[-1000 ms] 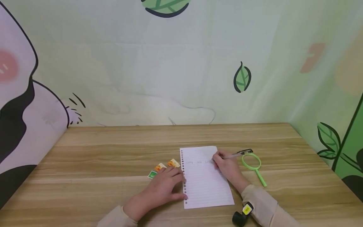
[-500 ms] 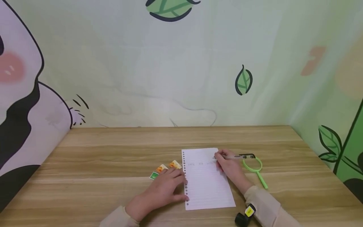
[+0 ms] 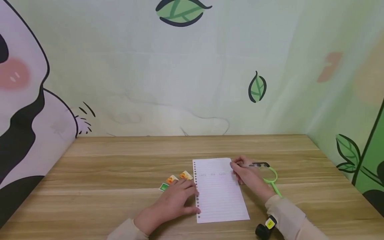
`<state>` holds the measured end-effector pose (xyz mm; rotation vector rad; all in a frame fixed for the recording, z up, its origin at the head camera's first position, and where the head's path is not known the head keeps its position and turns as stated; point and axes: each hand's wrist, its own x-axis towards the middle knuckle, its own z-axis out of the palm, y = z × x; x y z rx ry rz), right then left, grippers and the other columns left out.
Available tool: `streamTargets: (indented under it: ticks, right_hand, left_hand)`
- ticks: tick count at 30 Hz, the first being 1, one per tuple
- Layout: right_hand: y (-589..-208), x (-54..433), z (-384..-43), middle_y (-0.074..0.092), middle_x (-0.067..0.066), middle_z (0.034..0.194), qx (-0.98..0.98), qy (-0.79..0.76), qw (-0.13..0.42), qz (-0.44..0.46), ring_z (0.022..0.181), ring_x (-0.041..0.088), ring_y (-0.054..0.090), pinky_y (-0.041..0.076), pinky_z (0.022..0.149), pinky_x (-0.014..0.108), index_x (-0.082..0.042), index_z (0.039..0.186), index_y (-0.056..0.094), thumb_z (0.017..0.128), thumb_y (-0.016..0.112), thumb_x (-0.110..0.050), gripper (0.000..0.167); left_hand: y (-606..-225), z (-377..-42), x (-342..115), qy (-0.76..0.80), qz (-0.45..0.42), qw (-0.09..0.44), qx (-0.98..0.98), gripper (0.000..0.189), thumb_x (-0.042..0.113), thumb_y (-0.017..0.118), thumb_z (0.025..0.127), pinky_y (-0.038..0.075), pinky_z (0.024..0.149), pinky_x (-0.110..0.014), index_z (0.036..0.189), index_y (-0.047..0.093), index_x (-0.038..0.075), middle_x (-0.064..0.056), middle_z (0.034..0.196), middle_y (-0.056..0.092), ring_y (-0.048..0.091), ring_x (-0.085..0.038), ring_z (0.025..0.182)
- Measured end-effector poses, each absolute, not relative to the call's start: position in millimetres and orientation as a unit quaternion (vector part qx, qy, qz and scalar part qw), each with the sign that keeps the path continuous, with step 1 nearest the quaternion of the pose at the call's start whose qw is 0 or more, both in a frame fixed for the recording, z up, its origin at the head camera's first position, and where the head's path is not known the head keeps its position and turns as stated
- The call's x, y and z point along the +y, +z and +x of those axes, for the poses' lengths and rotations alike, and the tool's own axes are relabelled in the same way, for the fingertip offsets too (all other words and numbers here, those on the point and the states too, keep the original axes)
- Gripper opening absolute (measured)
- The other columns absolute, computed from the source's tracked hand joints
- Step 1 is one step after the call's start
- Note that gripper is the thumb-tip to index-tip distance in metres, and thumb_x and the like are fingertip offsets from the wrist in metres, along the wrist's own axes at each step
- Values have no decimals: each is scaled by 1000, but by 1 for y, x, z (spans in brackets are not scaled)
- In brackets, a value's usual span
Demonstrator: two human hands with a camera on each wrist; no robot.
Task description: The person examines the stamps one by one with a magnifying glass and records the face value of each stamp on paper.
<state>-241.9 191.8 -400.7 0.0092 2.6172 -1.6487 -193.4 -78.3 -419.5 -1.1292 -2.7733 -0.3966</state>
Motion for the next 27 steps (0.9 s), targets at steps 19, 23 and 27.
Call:
streamTargets:
  ticks: [19,23,27]
  right_hand:
    - [-375,209,-233,60,18,77,881,-468,2,-73,57,19,53,45,43,24,3,110,58,95,58,-19,27]
    - [-373,212,-233,62,18,81,880,-470,17,-65,55,20,59,41,40,23,1,112,58,97,55,-21,27]
    - [-371,214,-231,65,20,83,873,-484,25,-62,54,21,62,41,37,24,1,113,56,98,54,-20,26]
  left_hand:
    - [-419,-192,-80,-138,-377,67,-913,40,50,72,79,44,100,-39,103,67,18,6,110,61,54,-16,109]
    - [-419,-193,-80,-136,-377,65,-914,40,51,71,80,44,101,-39,103,67,18,5,111,60,54,-16,110]
    - [-420,-193,-80,-135,-378,66,-914,40,51,71,80,44,100,-38,103,67,18,5,110,60,54,-16,110]
